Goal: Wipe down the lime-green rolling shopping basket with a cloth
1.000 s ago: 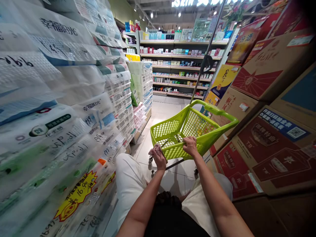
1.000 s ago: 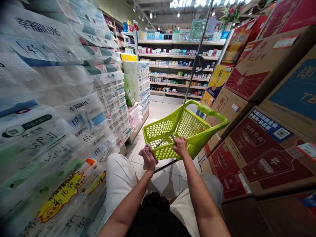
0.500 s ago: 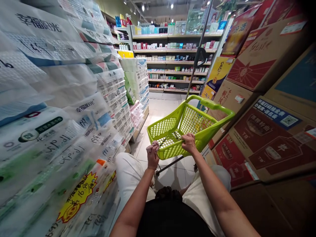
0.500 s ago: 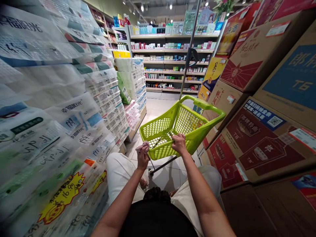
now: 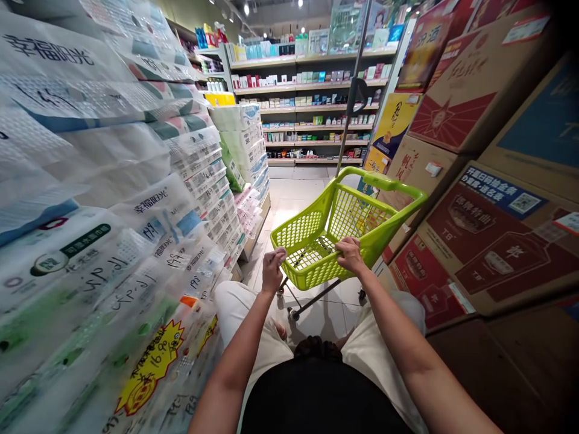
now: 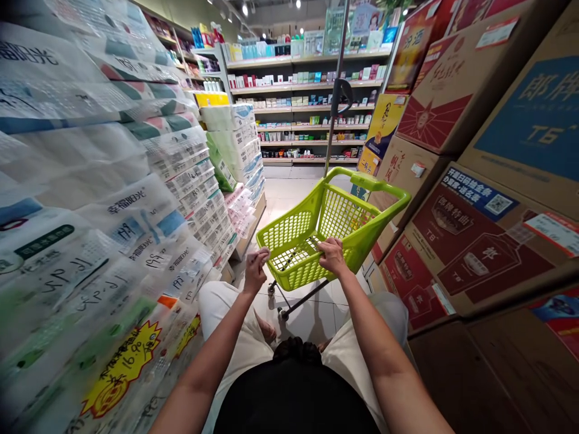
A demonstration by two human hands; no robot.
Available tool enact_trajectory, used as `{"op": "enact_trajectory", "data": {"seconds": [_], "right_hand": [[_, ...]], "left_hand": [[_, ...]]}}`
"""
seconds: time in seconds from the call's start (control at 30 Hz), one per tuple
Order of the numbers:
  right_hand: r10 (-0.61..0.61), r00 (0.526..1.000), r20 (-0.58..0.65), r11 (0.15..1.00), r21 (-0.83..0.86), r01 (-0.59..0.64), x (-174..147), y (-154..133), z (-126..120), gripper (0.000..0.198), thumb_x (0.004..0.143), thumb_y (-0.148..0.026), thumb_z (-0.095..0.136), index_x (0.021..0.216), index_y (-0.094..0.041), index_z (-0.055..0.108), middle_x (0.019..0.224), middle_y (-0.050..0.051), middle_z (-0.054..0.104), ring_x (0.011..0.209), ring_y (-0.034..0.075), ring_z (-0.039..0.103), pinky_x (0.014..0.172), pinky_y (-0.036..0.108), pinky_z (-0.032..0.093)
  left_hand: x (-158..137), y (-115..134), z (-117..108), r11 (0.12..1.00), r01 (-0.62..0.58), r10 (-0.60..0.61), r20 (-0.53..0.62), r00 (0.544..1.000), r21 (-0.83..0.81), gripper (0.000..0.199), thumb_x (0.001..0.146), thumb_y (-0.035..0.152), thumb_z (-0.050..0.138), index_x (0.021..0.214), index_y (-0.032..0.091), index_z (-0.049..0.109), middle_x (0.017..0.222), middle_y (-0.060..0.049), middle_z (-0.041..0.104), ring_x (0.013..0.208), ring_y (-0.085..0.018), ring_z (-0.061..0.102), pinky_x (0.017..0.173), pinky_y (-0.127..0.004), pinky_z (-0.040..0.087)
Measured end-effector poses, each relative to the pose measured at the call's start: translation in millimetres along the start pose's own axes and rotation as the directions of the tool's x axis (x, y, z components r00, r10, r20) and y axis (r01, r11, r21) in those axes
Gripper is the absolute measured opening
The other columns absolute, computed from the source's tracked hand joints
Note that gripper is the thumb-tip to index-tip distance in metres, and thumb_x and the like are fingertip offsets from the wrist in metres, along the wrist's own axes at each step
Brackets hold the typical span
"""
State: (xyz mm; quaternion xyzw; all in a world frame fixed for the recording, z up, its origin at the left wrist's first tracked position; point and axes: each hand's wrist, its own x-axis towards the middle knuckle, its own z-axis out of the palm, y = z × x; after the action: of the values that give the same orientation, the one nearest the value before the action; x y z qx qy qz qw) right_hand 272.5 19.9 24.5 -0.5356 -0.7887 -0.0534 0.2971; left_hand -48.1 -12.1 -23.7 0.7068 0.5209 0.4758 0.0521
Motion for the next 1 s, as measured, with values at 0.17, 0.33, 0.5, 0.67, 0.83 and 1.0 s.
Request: {"op": "enact_trajectory", "data": {"seconds": [0.17,0.33,0.5,0.67,0.83,1.0], "right_hand": [[-0.027,0.999,0.027,0.999,-0.030,0.027,-6.0,-10.8,-8.0,0.024,0.068,-0.007,0.051,0.079,-0.024,0.064,0.083,0.003,0.067,0.096,0.024,0.053,0.104,0.041,0.027],[-0.199,0.978,0.066,0.980,0.014,0.199,-18.0,-42.1,3.5,0.037,0.067,0.000,0.052,0.091,-0.024,0.067,0.094,0.004,0.070,0.101,0.024,0.054,0.107,0.041,0.028],[-0.165,0.986,0.012,0.984,0.066,0.164,-20.1,-51.6,17.1,0.028,0.064,0.001,0.053,0.076,-0.023,0.059,0.080,0.002,0.065,0.095,0.023,0.054,0.099,0.038,0.032],[-0.164,0.986,-0.017,0.984,0.073,0.165,-20.5,-45.7,16.8,0.025,0.065,0.001,0.052,0.074,-0.023,0.057,0.078,0.001,0.065,0.094,0.022,0.054,0.098,0.038,0.031],[-0.148,0.989,-0.017,0.987,0.064,0.149,-20.3,-48.0,16.8,0.025,0.063,0.000,0.052,0.072,-0.022,0.057,0.077,0.001,0.065,0.094,0.022,0.054,0.097,0.038,0.030],[-0.143,0.990,-0.018,0.989,0.044,0.143,-18.4,-51.0,19.3,0.023,0.064,-0.001,0.054,0.073,-0.022,0.057,0.078,0.001,0.066,0.094,0.022,0.054,0.098,0.037,0.030]], "left_hand": [[-5.9,-9.6,5.9,0.993,-0.110,0.110,0.007,0.994,0.036,0.050,0.080,0.005,0.051,0.121,0.024,0.072,0.118,-0.013,0.061,0.117,-0.028,0.057,0.107,-0.044,0.051],[7.2,-24.5,0.9,0.992,-0.100,0.095,0.065,0.993,0.072,0.051,0.084,0.002,0.047,0.125,0.021,0.071,0.123,-0.016,0.060,0.121,-0.030,0.055,0.107,-0.046,0.051],[25.6,-33.7,-1.4,0.993,-0.078,0.072,0.069,0.995,0.091,0.041,0.095,0.008,0.044,0.124,0.020,0.071,0.122,-0.017,0.059,0.118,-0.028,0.057,0.103,-0.044,0.053],[13.6,-47.7,-4.5,0.962,-0.264,0.246,0.217,0.945,0.062,0.051,0.087,0.005,0.048,0.129,0.024,0.071,0.124,-0.015,0.060,0.128,-0.029,0.053,0.107,-0.044,0.052],[60.8,-63.9,-12.0,0.999,-0.020,0.014,0.144,0.989,0.044,0.052,0.086,0.006,0.047,0.129,0.021,0.071,0.129,-0.016,0.062,0.124,-0.030,0.055,0.109,-0.047,0.050],[71.9,-51.5,-1.8,0.978,0.172,-0.162,0.093,0.982,-0.117,0.043,0.089,0.014,0.052,0.127,0.021,0.071,0.134,-0.014,0.066,0.126,-0.030,0.059,0.112,-0.048,0.049]]}}
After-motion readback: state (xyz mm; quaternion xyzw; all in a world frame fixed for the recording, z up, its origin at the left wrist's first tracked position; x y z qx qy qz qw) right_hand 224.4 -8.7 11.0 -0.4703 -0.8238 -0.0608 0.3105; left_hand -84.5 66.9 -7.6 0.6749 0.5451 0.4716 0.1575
